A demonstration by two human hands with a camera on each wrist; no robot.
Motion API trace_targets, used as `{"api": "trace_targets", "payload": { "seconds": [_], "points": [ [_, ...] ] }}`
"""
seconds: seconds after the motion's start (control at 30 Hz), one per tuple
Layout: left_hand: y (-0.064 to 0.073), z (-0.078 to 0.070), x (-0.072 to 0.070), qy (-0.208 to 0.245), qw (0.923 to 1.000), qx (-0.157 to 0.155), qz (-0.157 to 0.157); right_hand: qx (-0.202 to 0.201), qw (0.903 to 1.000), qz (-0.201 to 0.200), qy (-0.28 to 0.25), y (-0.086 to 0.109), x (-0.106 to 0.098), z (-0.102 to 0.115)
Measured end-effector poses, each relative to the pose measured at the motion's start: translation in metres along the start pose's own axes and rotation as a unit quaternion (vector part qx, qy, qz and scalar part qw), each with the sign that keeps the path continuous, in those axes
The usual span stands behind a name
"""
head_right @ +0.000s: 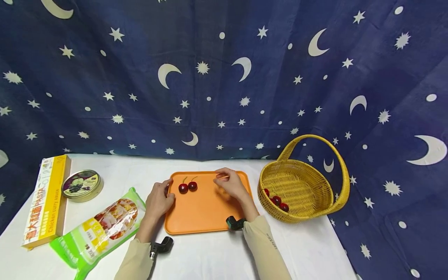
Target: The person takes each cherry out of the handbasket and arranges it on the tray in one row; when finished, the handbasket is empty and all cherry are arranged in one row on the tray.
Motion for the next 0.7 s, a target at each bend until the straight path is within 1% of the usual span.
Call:
{"api": "trace_targets", "payload": {
  "seconds": [0.07, 0.13, 0.23, 0.33, 0.47, 0.57, 0.7],
  "points": [
    [0.0, 0.0, 0.0, 0.0, 1.0, -0.001, 0.0, -0.02, 0.9992, -0.031, 0.016, 0.001, -0.024, -0.002],
    [-0.001, 0.0, 0.0, 0.0, 1.0, -0.001, 0.001, -0.03, 0.9975, -0.058, 0.029, 0.003, -0.05, -0.006],
    [-0.001, 0.0, 0.0, -0.001, 1.0, -0.005, 0.005, -0.029, 0.9946, -0.084, 0.053, 0.01, -0.087, -0.01],
    [-0.001, 0.0, 0.0, 0.0, 0.9999, -0.009, 0.007, -0.019, 0.9939, -0.086, 0.067, 0.019, -0.117, -0.01],
    [0.0, 0.001, 0.001, -0.002, 0.9999, -0.01, 0.009, -0.01, 0.9913, -0.089, 0.096, 0.031, -0.149, -0.012],
    [0.0, 0.0, 0.002, -0.006, 0.9998, -0.012, 0.012, 0.009, 0.9881, -0.083, 0.13, 0.037, -0.167, -0.017],
    [0.0, -0.001, 0.002, -0.007, 0.9999, -0.008, 0.01, 0.064, 0.9846, -0.046, 0.156, 0.042, -0.181, -0.03]
  ]
}}
Point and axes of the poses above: each hand's wrist, its own y-axis away from the middle knuckle, its own x-axis out of the palm, z = x × y, the point moved 5 cm from there along -y, towards the middle knuckle, and after that the axes turned 7 degrees about -y, right-handed, at the moved point
